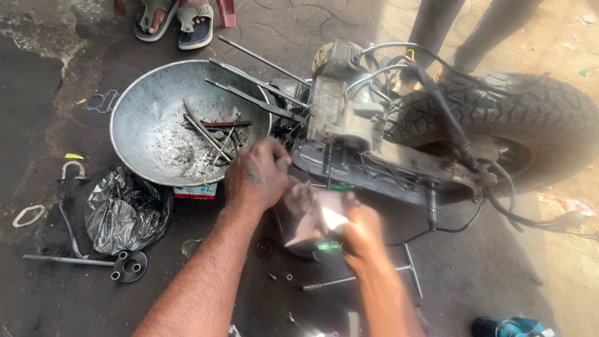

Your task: Repairing a motorcycle engine by adjusting internal components and the timing chain.

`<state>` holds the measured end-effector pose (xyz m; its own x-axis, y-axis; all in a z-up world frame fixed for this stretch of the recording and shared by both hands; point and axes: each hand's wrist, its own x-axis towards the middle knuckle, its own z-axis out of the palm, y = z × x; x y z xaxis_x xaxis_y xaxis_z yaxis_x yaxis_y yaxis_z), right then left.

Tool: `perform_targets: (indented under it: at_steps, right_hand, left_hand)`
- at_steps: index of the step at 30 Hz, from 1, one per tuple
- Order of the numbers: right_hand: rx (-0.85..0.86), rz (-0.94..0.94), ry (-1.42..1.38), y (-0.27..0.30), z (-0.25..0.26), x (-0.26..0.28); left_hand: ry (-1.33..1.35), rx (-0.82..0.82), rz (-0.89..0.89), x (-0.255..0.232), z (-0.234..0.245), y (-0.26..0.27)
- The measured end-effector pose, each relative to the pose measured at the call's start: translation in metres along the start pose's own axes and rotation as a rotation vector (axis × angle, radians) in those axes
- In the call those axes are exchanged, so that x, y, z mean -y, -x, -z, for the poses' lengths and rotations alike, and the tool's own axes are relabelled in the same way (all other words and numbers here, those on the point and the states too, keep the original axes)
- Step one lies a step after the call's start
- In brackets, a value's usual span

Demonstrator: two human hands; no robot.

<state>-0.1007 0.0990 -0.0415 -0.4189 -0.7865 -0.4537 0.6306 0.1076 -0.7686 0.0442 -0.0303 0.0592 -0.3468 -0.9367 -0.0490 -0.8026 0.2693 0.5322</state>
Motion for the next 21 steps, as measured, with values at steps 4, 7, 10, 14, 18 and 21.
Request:
perform_targets:
  at_steps: [4, 7, 10, 14, 18, 21]
  right_hand:
    - [0.184, 0.33, 0.009, -0.013, -0.019, 0.013]
    - [-0.146, 0.276, 0.534, -0.033, -0.025, 0.013]
    - [-0.266, 1.128, 1.172, -0.052, -0.015, 0.003]
    - [-0.238, 0.935, 1.513, -0.04, -0.022, 0.012]
    - [-0.301, 0.932, 1.765, -0.072, -0.013, -0.023]
    - [-0.379, 0.989, 1.792, -0.062, -0.029, -0.015]
  left_hand:
    - [0.045, -0.119, -0.05, 0.001, -0.001, -0.003]
    - [0.086, -0.133, -0.151, 0.0, -0.009, -0.002]
    - [0.071, -0.082, -0.208, -0.002, -0.006, 0.0]
    - [0.048, -0.041, -0.231, -0.001, -0.007, -0.002]
    - [0.04, -0.021, -0.241, 0.007, -0.016, -0.006]
    - [0.025, -0.036, -0.251, 0.006, -0.017, -0.005]
